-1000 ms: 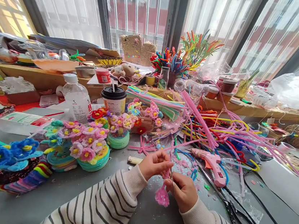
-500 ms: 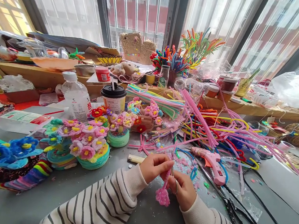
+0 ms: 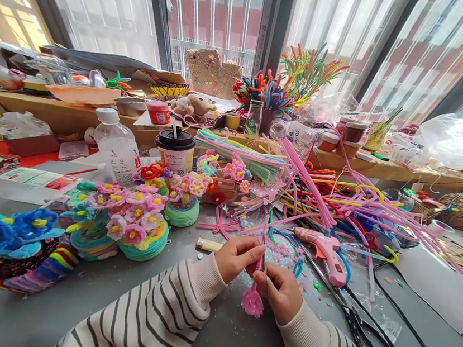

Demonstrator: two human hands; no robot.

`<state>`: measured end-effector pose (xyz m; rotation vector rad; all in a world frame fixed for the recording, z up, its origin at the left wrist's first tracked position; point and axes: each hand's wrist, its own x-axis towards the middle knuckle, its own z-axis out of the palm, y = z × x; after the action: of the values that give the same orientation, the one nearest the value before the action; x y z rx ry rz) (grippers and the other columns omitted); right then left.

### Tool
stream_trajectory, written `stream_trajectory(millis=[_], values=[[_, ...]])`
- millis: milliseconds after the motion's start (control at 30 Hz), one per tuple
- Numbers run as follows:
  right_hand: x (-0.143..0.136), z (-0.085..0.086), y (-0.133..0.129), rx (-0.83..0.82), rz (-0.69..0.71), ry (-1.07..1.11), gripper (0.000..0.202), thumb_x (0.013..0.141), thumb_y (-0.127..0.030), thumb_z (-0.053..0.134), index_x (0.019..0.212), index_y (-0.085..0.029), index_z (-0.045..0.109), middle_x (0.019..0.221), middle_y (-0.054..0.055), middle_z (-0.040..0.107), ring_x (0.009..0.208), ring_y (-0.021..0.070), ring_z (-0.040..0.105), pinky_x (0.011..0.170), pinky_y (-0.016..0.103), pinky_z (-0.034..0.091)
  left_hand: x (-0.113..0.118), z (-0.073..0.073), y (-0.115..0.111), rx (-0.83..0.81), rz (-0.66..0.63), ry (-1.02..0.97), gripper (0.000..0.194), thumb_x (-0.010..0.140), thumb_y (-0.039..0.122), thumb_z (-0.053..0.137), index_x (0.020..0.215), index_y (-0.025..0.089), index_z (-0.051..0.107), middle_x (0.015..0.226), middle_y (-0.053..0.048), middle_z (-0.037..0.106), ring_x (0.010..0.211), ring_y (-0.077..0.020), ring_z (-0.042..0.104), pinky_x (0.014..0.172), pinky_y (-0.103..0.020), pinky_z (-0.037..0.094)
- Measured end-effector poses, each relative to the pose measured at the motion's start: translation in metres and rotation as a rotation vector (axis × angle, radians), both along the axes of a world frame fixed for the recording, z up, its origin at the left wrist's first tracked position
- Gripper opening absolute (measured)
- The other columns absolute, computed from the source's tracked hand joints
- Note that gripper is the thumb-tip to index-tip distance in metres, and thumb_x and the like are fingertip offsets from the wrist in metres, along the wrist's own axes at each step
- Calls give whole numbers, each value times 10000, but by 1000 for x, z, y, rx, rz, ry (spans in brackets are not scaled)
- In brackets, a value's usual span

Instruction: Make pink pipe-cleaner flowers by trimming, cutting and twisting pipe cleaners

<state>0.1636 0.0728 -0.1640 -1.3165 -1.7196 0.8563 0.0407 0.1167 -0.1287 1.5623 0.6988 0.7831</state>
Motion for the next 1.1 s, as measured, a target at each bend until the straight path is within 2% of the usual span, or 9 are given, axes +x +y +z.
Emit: stream_trajectory(millis=[200,433,767,1000,1100], values=[[0,4,-1,13,30,15,423,708,-504,349,460,-162,375,416,-39,359,406,75,316,403,204,277,-2,-2,0,-13,-35,7,291,706,364,424,519,143,404,460,41,393,440,-65,399,447,-191,324],[-1,2,-2,75,-87,-43,456,700,-500,379,392,-166,357,369,-40,380,370,65,305,399,201,288,-1,1,1,25,4,31,322,701,386,420,488,147,387,443,44,370,437,-63,358,451,-196,312],[0,9,-3,2,63,32,489,702,-563,300,508,-145,463,449,-19,396,421,87,355,432,212,316,-2,-1,1,19,-98,29,295,718,354,405,510,146,398,443,38,406,425,-65,397,441,-195,311],[0,6,-3,53,-31,3,454,706,-516,353,441,-155,434,402,-22,423,380,74,344,407,206,304,-2,0,2,4,-83,3,307,706,368,417,492,151,381,441,41,391,426,-63,392,435,-191,315],[0,5,-3,42,-24,9,459,703,-520,351,429,-158,417,393,-25,416,376,71,334,397,202,296,-2,-1,2,-1,-81,-5,311,703,377,420,494,150,388,440,41,394,424,-63,396,435,-192,317]])
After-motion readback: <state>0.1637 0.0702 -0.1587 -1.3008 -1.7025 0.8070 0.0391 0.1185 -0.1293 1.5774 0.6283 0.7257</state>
